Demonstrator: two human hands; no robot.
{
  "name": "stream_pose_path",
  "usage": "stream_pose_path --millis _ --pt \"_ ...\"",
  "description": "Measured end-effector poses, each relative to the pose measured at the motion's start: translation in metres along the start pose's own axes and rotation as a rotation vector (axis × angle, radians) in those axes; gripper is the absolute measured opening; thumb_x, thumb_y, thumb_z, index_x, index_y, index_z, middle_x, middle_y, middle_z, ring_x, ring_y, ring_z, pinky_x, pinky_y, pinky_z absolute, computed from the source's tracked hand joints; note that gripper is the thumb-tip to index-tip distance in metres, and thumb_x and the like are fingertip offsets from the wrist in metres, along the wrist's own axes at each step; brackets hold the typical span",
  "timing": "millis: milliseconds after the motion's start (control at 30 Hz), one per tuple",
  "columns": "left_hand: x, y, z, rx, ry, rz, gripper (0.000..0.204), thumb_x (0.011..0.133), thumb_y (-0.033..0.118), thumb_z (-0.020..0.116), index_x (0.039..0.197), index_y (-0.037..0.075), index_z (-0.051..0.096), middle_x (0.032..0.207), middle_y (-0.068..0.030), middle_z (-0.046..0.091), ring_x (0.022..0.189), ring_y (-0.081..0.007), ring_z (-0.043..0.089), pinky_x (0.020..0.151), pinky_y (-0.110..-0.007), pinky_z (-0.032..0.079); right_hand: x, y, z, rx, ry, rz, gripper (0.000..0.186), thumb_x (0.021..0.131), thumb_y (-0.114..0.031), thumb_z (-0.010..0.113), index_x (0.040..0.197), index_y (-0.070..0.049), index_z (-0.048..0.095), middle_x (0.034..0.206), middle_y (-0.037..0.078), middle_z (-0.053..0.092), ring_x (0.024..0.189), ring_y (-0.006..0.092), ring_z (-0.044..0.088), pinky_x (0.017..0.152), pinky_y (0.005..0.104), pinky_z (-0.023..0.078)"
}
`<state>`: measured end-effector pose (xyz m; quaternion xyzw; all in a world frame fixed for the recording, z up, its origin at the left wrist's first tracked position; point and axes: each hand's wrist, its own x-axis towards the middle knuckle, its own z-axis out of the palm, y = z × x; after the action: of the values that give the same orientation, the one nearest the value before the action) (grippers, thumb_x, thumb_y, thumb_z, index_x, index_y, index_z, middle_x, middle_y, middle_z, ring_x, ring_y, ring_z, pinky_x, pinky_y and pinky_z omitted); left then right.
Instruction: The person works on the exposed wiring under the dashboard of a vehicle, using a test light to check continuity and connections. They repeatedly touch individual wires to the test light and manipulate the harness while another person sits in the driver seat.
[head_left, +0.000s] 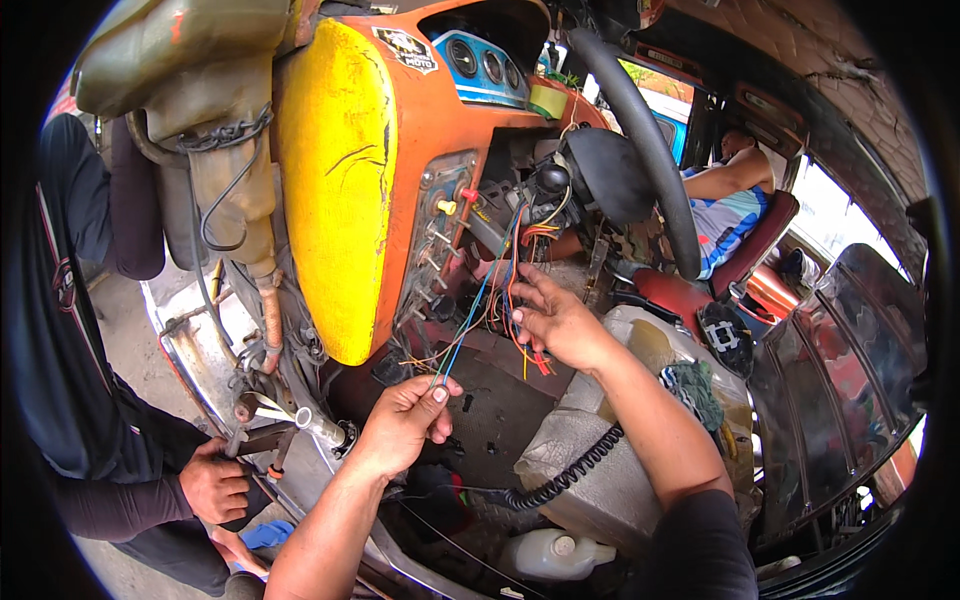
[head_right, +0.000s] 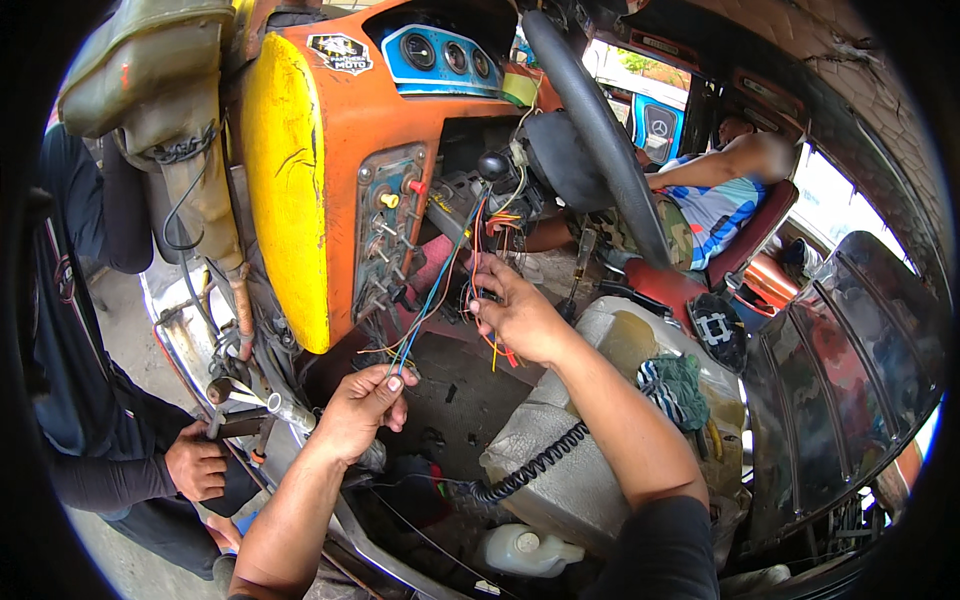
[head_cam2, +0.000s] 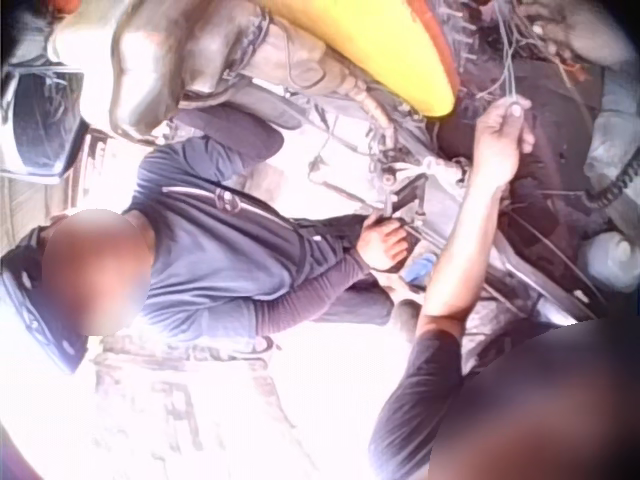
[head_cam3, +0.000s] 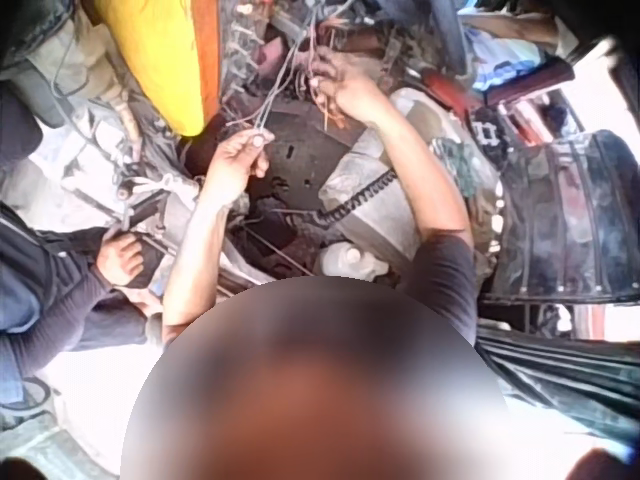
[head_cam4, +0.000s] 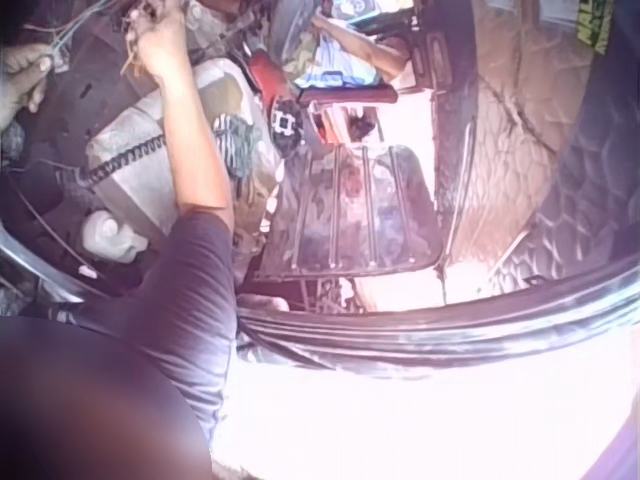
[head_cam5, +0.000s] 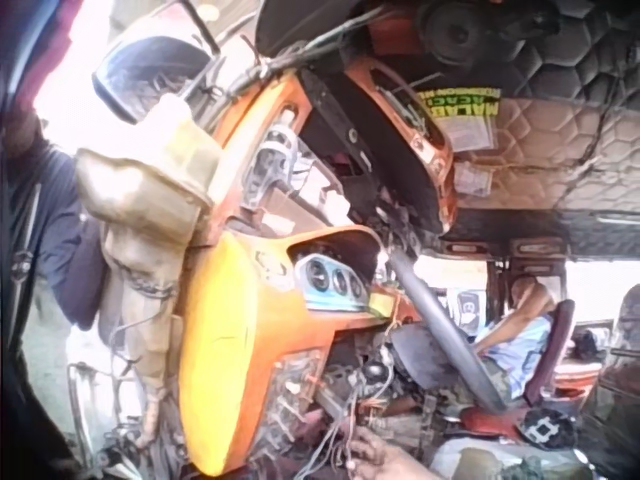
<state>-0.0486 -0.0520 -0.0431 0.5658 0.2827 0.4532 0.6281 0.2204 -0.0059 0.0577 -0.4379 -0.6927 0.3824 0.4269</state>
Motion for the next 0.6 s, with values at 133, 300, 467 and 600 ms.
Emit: stream_pose_path --millis 133,300,467,600 --pt "-0.002 0.000 0.003 -0.029 -0.026 -0.079 0.029 0.111 0.026 0.056 0.126 0.004 0.067 0.090 -0.0060 0.073 0.079 -0.0123 0.069 0.075 -0.027 0.057 0.004 0.002 -0.001 0.259 -0.038 0.130 0.052 0.105 -0.013 0.064 0.152 -0.003 0.044 0.105 0.005 0.067 0.074 0.0076 0.060 0.059 0.0221 0.047" --pt "-0.003 0.007 0.007 -0.163 -0.023 -0.160 0.032 0.110 0.021 0.058 0.134 0.001 0.063 0.115 -0.0149 0.076 0.101 -0.0214 0.074 0.086 -0.033 0.059 -0.004 -0.006 0.008 0.254 -0.161 0.217 0.017 0.109 -0.021 0.059 0.114 -0.006 0.065 0.083 0.001 0.067 0.066 0.0066 0.059 0.056 0.0221 0.046" --pt "-0.003 0.008 0.011 -0.101 -0.052 -0.179 0.033 0.111 0.022 0.057 0.136 0.003 0.061 0.122 -0.0145 0.074 0.107 -0.0208 0.073 0.088 -0.033 0.059 -0.009 -0.008 0.021 0.260 -0.220 0.261 0.019 0.108 -0.020 0.059 0.119 -0.005 0.063 0.089 0.004 0.071 0.068 0.0091 0.065 0.057 0.0224 0.049" --pt "-0.009 0.003 0.008 -0.046 -0.033 -0.181 0.035 0.111 0.023 0.056 0.140 0.003 0.059 0.124 -0.0144 0.073 0.109 -0.0207 0.073 0.089 -0.033 0.059 -0.007 -0.002 0.021 0.278 -0.266 0.287 0.024 0.108 -0.021 0.061 0.125 -0.005 0.061 0.090 0.005 0.071 0.070 0.0111 0.067 0.058 0.0236 0.051"
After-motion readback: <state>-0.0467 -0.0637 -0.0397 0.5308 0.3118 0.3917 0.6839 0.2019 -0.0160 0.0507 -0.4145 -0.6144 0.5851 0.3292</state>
